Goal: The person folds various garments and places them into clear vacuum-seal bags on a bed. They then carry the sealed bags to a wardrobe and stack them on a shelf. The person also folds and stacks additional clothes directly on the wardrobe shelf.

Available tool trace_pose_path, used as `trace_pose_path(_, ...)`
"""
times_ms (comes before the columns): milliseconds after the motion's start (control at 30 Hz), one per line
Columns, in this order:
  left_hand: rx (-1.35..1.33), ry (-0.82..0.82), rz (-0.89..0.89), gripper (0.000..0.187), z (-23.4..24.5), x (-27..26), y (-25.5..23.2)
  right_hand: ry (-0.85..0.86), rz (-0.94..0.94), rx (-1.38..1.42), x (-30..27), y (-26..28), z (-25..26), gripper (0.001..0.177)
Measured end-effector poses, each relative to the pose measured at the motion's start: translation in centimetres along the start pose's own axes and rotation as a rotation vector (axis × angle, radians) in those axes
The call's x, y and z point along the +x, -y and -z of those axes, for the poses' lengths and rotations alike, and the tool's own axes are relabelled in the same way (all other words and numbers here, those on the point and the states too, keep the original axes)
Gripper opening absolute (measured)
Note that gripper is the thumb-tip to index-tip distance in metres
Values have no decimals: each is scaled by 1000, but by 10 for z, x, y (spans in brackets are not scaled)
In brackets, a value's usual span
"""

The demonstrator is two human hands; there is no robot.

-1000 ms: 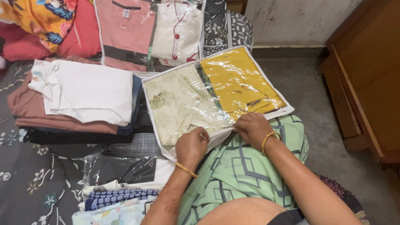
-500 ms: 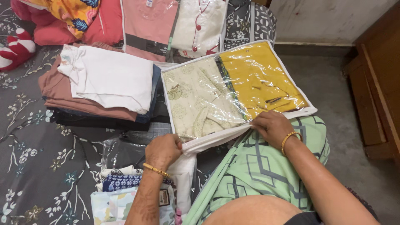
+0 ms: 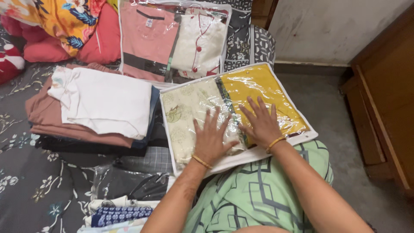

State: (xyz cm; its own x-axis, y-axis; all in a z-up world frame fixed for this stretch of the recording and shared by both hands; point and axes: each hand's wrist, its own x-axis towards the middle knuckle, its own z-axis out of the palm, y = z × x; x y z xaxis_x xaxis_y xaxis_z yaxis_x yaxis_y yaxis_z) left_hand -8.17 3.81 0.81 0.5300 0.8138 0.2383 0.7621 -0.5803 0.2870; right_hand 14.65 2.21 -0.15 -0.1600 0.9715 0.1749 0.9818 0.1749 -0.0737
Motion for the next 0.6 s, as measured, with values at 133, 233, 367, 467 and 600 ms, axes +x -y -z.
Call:
trace_pose_path(133,20,-2,-44,80,-36,-18,-4,331,-50,-100,1,-5,-25,79)
trace_pose_path(233,-25,18,-41,79,-39,-16,1,396,-70,-29,1,-15,-33,78)
trace_pose_path(367,-232,63,162,80,-19,-9,26,117,-79,264,6,-42,-29,70)
trace_pose_path(467,-137,-144,508,72,0,-24,79,-211,-373,354,-1,-88,-17,62)
trace_pose_path(600,-560,-118,910,95,-3,-42,146,-248,-599,351,2,-152,-15,64)
